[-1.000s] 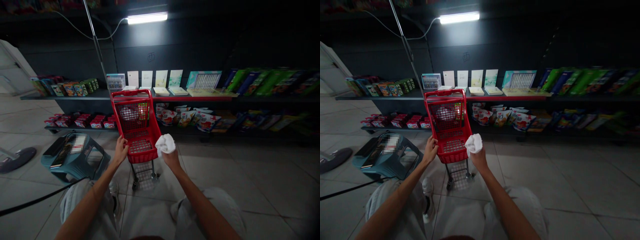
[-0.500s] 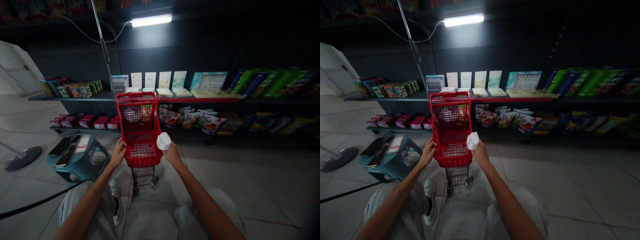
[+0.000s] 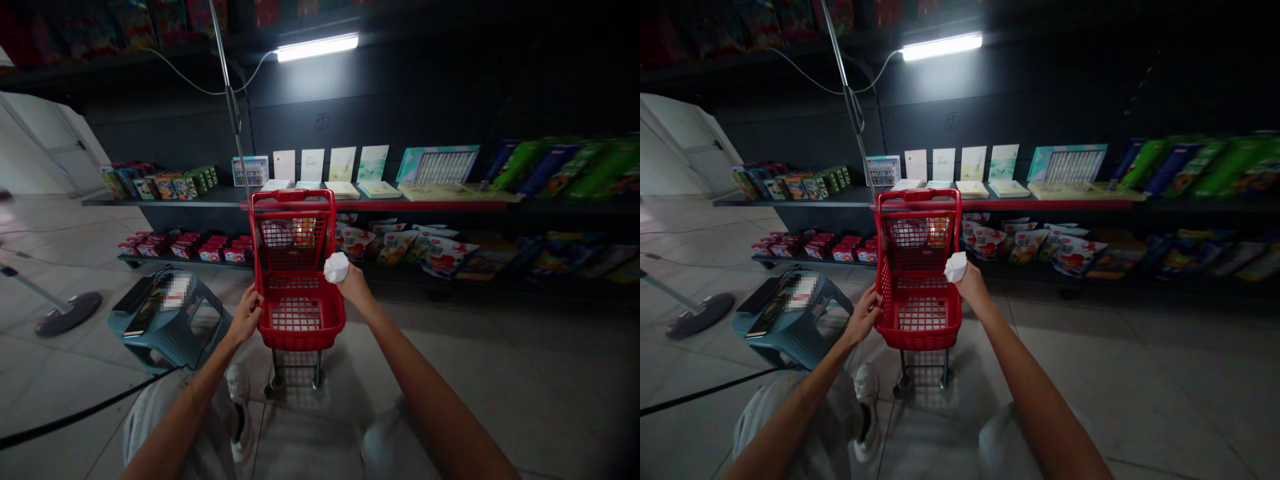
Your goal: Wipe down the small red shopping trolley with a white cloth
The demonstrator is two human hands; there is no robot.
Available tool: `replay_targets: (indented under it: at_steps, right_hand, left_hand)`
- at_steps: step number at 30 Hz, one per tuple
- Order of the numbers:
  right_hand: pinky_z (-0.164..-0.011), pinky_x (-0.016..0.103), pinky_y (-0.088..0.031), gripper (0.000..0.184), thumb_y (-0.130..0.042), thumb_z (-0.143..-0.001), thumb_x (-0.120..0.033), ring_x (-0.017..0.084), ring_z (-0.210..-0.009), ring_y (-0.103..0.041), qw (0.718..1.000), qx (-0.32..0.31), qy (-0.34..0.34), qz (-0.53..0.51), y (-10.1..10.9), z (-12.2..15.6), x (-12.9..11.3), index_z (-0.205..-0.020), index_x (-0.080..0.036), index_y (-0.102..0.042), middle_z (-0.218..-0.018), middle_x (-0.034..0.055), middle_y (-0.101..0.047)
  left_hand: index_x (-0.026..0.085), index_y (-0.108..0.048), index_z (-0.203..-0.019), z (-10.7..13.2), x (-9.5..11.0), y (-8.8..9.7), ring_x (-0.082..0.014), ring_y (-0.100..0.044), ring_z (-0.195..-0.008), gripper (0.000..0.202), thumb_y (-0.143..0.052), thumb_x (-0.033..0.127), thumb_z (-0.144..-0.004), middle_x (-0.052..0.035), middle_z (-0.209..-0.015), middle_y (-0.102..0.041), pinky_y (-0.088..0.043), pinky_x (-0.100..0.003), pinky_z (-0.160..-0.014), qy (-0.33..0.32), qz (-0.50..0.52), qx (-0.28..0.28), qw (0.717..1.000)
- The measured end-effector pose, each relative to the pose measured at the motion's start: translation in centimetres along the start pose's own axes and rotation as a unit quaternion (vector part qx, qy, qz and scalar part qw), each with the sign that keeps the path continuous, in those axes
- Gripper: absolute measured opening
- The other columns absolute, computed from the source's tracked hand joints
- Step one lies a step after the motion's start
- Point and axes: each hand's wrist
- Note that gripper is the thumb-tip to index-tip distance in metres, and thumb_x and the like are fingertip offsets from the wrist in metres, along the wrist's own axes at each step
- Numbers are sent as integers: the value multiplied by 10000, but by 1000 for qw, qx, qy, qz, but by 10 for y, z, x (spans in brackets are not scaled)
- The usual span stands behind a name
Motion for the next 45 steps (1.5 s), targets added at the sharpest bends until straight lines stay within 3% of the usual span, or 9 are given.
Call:
replay_targets:
  at_steps: [5,11,14,17,19,30,35,40,45]
  right_hand:
    - [-891,352,-561,278,-686,-787,-243,263,-989,-741,999,28,-2,29,-3,3,9,-1047,-173,-752,-1079,146,-787]
    - [-973,351,-546,322,-628,-833,-190,252,-1056,-728,998,-1,19,68,-5,14,1,-1135,-176,-739,-1180,146,-760]
    - [-1010,351,-536,349,-622,-833,-164,246,-1079,-719,999,2,19,51,-5,18,-3,-1164,-175,-733,-1217,143,-747]
    - [-1067,368,-511,356,-616,-839,-155,246,-1130,-701,1000,3,21,20,-5,19,-5,-1172,-188,-736,-1255,136,-732]
    - [-1111,381,-487,346,-622,-828,-145,244,-1166,-687,1000,3,18,-6,-5,19,-5,-1145,-203,-746,-1263,122,-730]
    - [-1029,354,-496,270,-665,-742,-44,271,-1050,-695,999,-48,-12,-2,7,47,-27,-924,-226,-748,-1140,124,-748]
    - [-1081,391,-471,301,-696,-771,-61,329,-1183,-652,995,-59,37,71,9,63,-31,-1028,-203,-760,-1264,185,-700]
    - [-993,341,-514,277,-687,-796,-101,258,-1020,-704,997,-47,16,55,11,52,-24,-1036,-215,-765,-1190,132,-735]
    - [-957,340,-533,316,-625,-880,-142,268,-1059,-724,993,-23,12,117,7,24,-13,-1176,-168,-733,-1200,169,-740]
  left_hand:
    - [224,-545,-967,-3,5,-2,-246,-542,-1354,226,-422,113,-814,-128,-1396,-582,-443,-493,-1174,-18,-81,-5,997]
    - [228,-563,-1286,3,38,-4,-323,-256,-1600,451,-511,111,-854,-121,-1687,-307,-340,-586,-1261,-46,-208,53,976]
    - [254,-621,-1222,8,66,-23,-297,-481,-1469,329,-510,187,-920,-110,-1559,-513,-382,-528,-1240,-106,-239,-29,965]
    - [262,-668,-1105,13,84,-49,-272,-727,-1032,242,-456,287,-990,-104,-1130,-751,-557,-428,-955,-79,-292,-183,936]
    - [258,-669,-1090,16,89,-61,-272,-735,-850,288,-400,340,-1027,-97,-941,-767,-546,-392,-798,-49,-334,-219,916]
    - [246,-685,-1027,19,94,-69,-252,-720,-738,408,-313,409,-1068,-105,-851,-766,-444,-336,-682,-34,-388,-197,900]
    - [241,-686,-1008,21,95,-68,-251,-728,-767,449,-276,406,-1083,-106,-879,-774,-425,-330,-669,-44,-394,-208,894]
    - [244,-712,-903,18,99,-68,-252,-729,-787,515,-267,425,-1090,-100,-887,-779,-425,-331,-676,-59,-370,-209,903]
    - [249,-724,-898,16,98,-69,-246,-724,-791,489,-303,411,-1085,-89,-886,-779,-447,-333,-694,-76,-362,-222,902]
Point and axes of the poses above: each hand's wrist, its own z-axis away from the middle knuckle, its own y-axis out of the back of the hand, x = y × z
